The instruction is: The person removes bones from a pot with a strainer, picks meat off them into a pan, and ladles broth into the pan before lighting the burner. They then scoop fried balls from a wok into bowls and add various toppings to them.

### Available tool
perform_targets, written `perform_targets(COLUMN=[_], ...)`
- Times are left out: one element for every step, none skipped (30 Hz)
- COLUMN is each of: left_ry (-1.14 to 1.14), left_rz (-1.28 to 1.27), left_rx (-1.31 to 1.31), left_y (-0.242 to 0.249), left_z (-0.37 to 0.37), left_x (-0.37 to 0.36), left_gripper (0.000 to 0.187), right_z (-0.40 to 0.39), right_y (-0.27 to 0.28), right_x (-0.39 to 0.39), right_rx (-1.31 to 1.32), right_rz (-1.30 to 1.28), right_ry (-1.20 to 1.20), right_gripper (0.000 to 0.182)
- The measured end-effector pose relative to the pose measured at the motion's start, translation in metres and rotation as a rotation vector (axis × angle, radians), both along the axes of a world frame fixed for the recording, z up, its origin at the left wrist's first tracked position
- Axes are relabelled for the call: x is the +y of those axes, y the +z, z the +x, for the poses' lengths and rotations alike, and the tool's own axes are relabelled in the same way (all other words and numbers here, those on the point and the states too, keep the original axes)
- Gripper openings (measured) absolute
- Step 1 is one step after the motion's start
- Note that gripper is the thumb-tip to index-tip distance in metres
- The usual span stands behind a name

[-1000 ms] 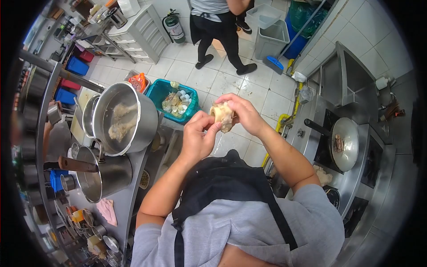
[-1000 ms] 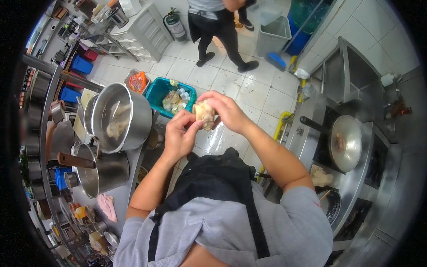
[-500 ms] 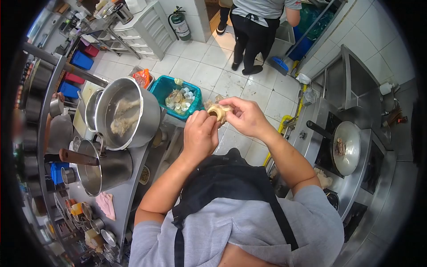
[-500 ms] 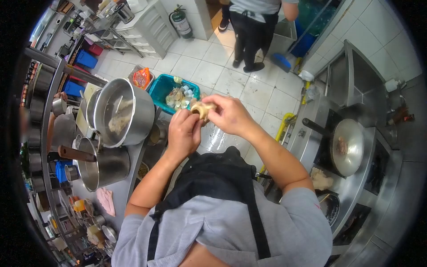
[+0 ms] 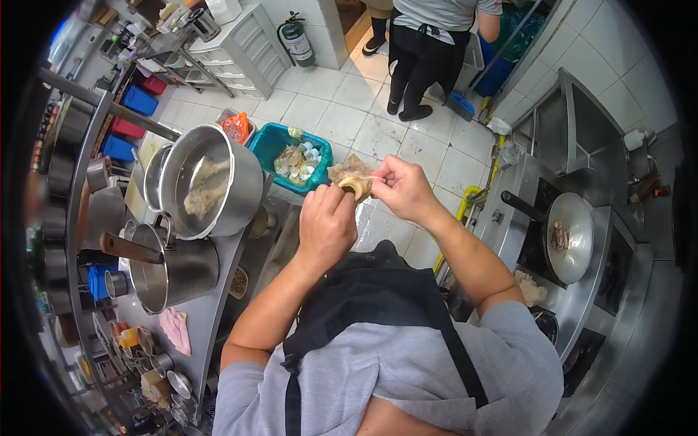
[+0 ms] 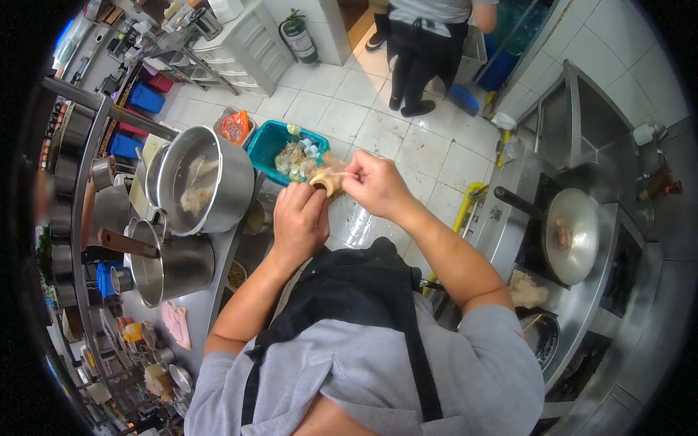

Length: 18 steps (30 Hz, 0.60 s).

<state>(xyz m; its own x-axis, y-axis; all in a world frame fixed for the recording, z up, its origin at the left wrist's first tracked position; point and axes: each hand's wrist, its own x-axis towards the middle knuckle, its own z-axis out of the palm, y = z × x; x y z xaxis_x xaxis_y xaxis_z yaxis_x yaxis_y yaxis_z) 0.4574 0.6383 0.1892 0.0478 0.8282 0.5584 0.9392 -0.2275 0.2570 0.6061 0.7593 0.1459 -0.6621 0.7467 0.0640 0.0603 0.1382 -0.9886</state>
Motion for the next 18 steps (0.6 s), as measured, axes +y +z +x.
perform_targets(left_ry=[0.001, 0.003, 0.002, 0.014, 0.028, 0.029, 0.046, 0.064, 0.067, 0.115, 0.166, 0.176, 0.237, 0.301, 0.342, 0.361, 0.374, 0.384], left_rz=[-0.006, -0.012, -0.016, -0.01, -0.003, -0.006, 0.002, 0.01, 0.009, 0.017, 0.023, 0.019, -0.026, -0.07, -0.09, -0.088, -0.153, -0.213], left_rx=[0.005, 0.011, 0.012, 0.001, -0.01, -0.009, -0.05, -0.09, -0.089, -0.144, -0.198, -0.196, -0.346, -0.498, -0.541, -0.543, -0.704, -0.866], left_y=[-0.001, -0.002, -0.002, -0.003, -0.003, -0.004, -0.005, -0.007, -0.009, -0.013, -0.017, -0.022, -0.026, -0.03, -0.033, -0.033, -0.033, -0.033], left_z=[0.001, 0.002, 0.003, 0.004, 0.005, 0.005, 0.005, 0.005, 0.003, 0.001, -0.002, -0.005, -0.008, -0.011, -0.016, -0.02, -0.024, -0.029], left_x=[-0.001, -0.002, -0.003, -0.004, -0.005, -0.006, -0.007, -0.007, -0.008, -0.008, -0.009, -0.011, -0.014, -0.016, -0.018, -0.022, -0.025, -0.03], left_gripper=[0.011, 0.011, 0.011, 0.012, 0.013, 0.013, 0.014, 0.015, 0.015, 0.014, 0.013, 0.013, 0.01, 0.008, 0.007, 0.007, 0.008, 0.01], right_z=[0.001, 0.002, 0.003, 0.004, 0.004, 0.005, 0.006, 0.007, 0.008, 0.008, 0.007, 0.006, 0.004, 0.002, -0.001, -0.005, -0.01, -0.015], right_y=[-0.004, -0.007, -0.009, -0.01, -0.01, -0.009, -0.005, -0.001, 0.004, 0.01, 0.012, 0.01, 0.009, 0.007, 0.005, 0.002, 0.001, 0.001], right_x=[0.0, 0.0, 0.0, 0.0, 0.0, 0.0, 0.0, 0.0, -0.001, -0.002, -0.004, -0.005, -0.006, -0.008, -0.01, -0.012, -0.014, -0.016], right_rx=[-0.002, -0.004, -0.003, 0.046, 0.095, 0.096, 0.058, 0.019, 0.02, 0.05, 0.08, 0.081, 0.084, 0.087, 0.085, 0.109, 0.132, 0.13], right_rz=[0.031, 0.062, 0.058, 0.028, -0.002, -0.005, -0.018, -0.03, -0.031, -0.108, -0.188, -0.193, -0.184, -0.175, -0.18, -0.214, -0.246, -0.248], right_ry=[-0.029, -0.057, -0.058, -0.046, -0.034, -0.033, -0.018, -0.002, 0.001, 0.004, 0.011, 0.02, 0.054, 0.09, 0.106, 0.125, 0.147, 0.169], right_gripper=[0.007, 0.007, 0.007, 0.006, 0.006, 0.006, 0.005, 0.004, 0.004, 0.004, 0.004, 0.004, 0.004, 0.005, 0.005, 0.008, 0.012, 0.012])
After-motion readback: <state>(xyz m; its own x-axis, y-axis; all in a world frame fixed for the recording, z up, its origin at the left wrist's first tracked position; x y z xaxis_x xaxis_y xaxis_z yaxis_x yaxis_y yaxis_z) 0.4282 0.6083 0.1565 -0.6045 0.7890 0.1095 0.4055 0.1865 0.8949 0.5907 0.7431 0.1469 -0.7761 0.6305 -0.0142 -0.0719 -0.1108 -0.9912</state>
